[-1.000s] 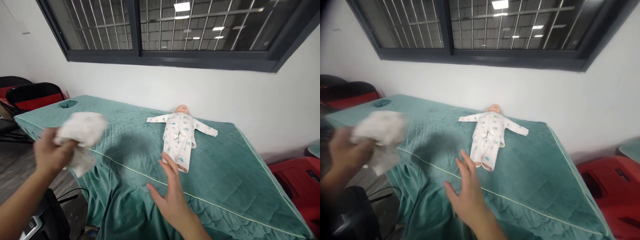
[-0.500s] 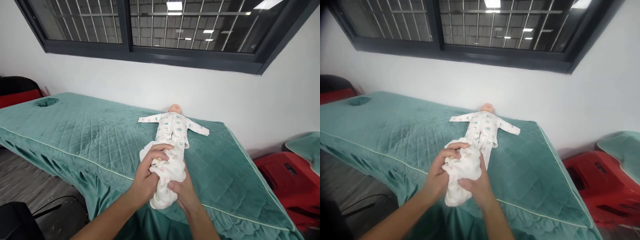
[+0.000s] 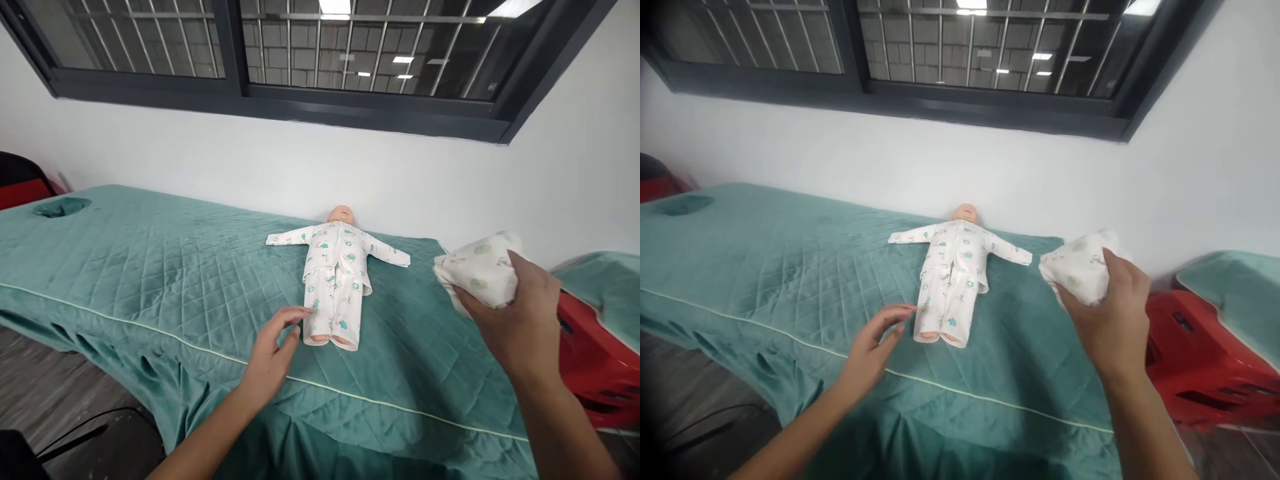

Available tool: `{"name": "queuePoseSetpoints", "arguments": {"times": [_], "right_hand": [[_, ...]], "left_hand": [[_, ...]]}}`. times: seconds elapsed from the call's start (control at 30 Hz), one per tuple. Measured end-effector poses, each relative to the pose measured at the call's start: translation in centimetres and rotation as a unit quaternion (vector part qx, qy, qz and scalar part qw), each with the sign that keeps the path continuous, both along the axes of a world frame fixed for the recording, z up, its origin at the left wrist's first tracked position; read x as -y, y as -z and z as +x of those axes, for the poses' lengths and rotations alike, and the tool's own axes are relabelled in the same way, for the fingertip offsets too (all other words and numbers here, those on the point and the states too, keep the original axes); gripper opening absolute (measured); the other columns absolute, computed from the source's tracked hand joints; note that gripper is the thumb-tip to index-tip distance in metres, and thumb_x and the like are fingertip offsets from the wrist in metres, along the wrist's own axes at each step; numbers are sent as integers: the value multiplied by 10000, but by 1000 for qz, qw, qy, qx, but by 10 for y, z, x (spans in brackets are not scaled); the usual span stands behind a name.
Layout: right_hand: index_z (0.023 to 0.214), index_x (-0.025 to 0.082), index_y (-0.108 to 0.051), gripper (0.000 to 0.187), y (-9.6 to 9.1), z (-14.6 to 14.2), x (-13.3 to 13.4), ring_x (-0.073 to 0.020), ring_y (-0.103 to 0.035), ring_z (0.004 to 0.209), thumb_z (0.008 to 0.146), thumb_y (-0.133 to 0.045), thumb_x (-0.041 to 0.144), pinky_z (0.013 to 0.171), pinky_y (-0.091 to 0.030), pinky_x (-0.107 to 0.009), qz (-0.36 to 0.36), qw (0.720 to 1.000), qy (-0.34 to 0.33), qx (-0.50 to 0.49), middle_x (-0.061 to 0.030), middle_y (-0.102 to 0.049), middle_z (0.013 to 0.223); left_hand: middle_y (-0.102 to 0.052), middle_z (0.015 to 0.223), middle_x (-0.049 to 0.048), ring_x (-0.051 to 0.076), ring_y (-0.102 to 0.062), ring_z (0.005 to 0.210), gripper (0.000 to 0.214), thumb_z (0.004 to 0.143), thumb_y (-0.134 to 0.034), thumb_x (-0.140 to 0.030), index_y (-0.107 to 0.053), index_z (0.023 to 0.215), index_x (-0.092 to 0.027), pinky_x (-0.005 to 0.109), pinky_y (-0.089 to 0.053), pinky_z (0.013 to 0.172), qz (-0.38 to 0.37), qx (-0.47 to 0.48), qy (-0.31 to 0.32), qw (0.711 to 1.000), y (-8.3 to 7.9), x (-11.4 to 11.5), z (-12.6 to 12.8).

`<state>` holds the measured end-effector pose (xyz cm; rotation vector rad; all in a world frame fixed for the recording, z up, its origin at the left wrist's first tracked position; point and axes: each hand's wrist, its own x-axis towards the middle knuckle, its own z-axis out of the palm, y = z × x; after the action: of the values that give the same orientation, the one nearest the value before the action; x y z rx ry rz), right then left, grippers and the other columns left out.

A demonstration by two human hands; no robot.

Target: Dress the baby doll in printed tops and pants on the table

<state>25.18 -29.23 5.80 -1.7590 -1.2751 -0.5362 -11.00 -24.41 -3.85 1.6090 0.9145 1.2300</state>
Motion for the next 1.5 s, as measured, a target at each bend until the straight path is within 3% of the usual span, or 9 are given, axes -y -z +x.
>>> {"name": "queuePoseSetpoints", "arguments": {"times": [0.17, 0.3, 0.5, 0.6, 0.8, 1.0, 1.27, 1.37, 1.5], "right_hand": [[1320, 174, -579, 672, 73, 32, -9, -454, -556, 1244, 801, -665, 592, 928, -479, -584, -278, 961, 0, 8, -266, -565, 1381], [1447, 156, -450, 731, 115, 29, -14, -448, -460, 1367, 875, -519, 605, 1071, -379, -667, -304, 951, 45, -16, -236, -470, 1505], [1428, 143, -471, 647, 86, 6, -10, -422, -396, 1426, 943, -462, 570, 1130, -319, -669, -168, 984, 47, 42, -238, -376, 1573], [1385, 187, -506, 523, 70, -19, -12, -363, -384, 1446, 973, -473, 508, 1165, -325, -608, -91, 994, -23, 60, -184, -388, 1576], [1313, 217, -531, 387, 88, -79, -40, -293, -434, 1414, 977, -533, 408, 1160, -380, -547, -61, 983, -168, -36, -150, -454, 1514], [1271, 255, -562, 356, 93, -96, -103, -254, -432, 1415, 950, -575, 408, 1170, -374, -512, -41, 948, -226, -220, -94, -473, 1498], [1227, 207, -598, 388, 67, -81, -253, -274, -552, 1278, 877, -580, 374, 1121, -402, -486, -114, 911, -242, -315, -106, -623, 1333], [1224, 203, -605, 394, 71, -80, -271, -286, -575, 1217, 885, -560, 400, 1088, -415, -497, -139, 913, -236, -304, -110, -644, 1289], [1250, 236, -598, 402, 79, -82, -266, -276, -538, 1261, 910, -536, 441, 1083, -421, -475, -145, 907, -250, -306, -91, -608, 1354]], "left_hand": [[-686, 1249, 77, 222, -603, 1221, 240, 960, -529, -331, -688, 1108, -230, 390, -466, 1054, -43, -3, -25, 999, 14, -7, -1], [-688, 1242, 79, 228, -603, 1215, 240, 961, -521, -326, -688, 1100, -226, 399, -463, 1048, -51, -21, -14, 998, 22, -10, -2], [-709, 1205, 71, 233, -620, 1197, 245, 948, -529, -329, -708, 1080, -226, 385, -490, 1023, -49, -27, -32, 998, 28, -15, -6], [-716, 1184, 69, 231, -633, 1169, 235, 941, -534, -325, -711, 1060, -225, 379, -501, 1006, -35, -23, -46, 998, 28, -21, -4], [-703, 1170, 73, 225, -629, 1166, 199, 954, -512, -313, -680, 1011, -224, 388, -488, 1029, 34, -13, -99, 994, 26, -51, 13], [-666, 1285, 74, 237, -593, 1253, 203, 964, -502, -293, -659, 1080, -237, 439, -438, 1115, 131, -25, -120, 984, 7, -116, 44], [-695, 1275, 120, 262, -634, 1197, 308, 924, -508, -175, -665, 1189, -162, 460, -467, 1094, 86, -123, -95, 984, -30, -246, 129], [-685, 1305, 110, 243, -617, 1236, 311, 946, -482, -188, -670, 1192, -161, 425, -457, 1121, 91, -188, -63, 976, -28, -270, 146], [-629, 1397, 92, 207, -538, 1341, 350, 998, -405, -222, -656, 1236, -168, 389, -399, 1192, 134, -221, -52, 965, -17, -272, 150]]}}
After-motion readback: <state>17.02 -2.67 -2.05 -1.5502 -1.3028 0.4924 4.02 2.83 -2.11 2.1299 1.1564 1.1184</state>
